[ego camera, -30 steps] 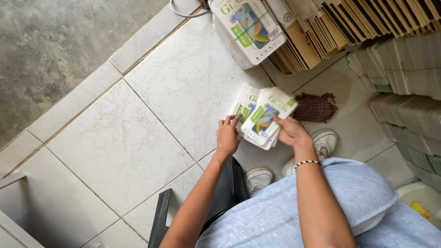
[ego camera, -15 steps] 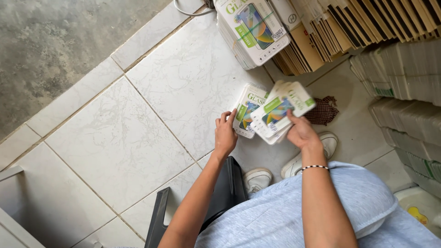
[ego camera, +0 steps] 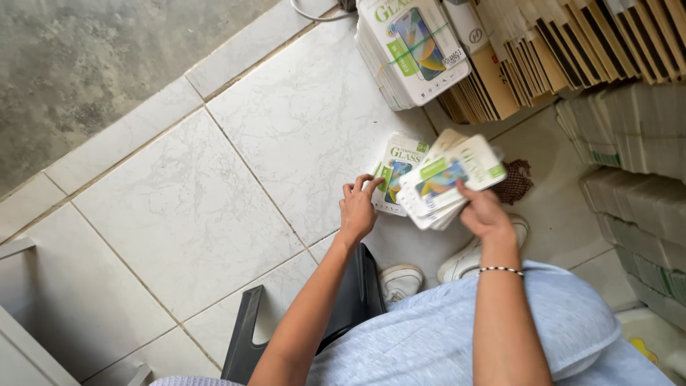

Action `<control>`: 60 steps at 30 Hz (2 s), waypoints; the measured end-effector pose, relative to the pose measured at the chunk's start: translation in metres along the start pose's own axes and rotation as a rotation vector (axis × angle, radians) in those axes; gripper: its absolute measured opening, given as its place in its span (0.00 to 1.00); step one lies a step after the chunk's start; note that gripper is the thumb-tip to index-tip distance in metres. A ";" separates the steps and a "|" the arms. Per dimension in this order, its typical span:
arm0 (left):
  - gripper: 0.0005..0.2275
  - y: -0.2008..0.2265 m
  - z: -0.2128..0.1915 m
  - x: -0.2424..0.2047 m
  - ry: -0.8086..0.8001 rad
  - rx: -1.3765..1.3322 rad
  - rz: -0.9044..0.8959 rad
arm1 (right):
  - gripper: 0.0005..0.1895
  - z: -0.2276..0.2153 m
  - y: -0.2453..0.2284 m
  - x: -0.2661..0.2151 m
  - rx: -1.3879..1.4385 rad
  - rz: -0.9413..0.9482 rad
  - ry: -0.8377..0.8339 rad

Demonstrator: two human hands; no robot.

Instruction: The person cleans and organizes the packaging for tempered glass screen protectors.

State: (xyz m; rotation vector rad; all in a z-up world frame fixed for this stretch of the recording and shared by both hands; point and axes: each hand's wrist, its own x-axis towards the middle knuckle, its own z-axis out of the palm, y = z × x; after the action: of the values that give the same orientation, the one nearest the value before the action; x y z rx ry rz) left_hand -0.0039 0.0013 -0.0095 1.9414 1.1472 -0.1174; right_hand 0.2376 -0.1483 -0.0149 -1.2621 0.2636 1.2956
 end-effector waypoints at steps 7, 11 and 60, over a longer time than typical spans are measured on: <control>0.35 -0.002 0.004 0.003 0.039 -0.061 0.050 | 0.25 0.015 -0.015 -0.002 0.075 -0.028 -0.112; 0.38 0.003 0.000 -0.001 0.011 -0.047 0.055 | 0.25 0.018 0.035 0.027 0.068 0.143 -0.112; 0.32 -0.032 0.021 0.018 0.016 -0.286 0.043 | 0.22 0.000 -0.040 -0.012 -0.148 0.098 0.034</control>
State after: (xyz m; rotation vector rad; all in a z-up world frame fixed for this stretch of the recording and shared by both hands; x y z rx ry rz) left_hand -0.0112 0.0049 -0.0513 1.7140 1.0691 0.0813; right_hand 0.2656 -0.1463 0.0157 -1.4121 0.2603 1.3990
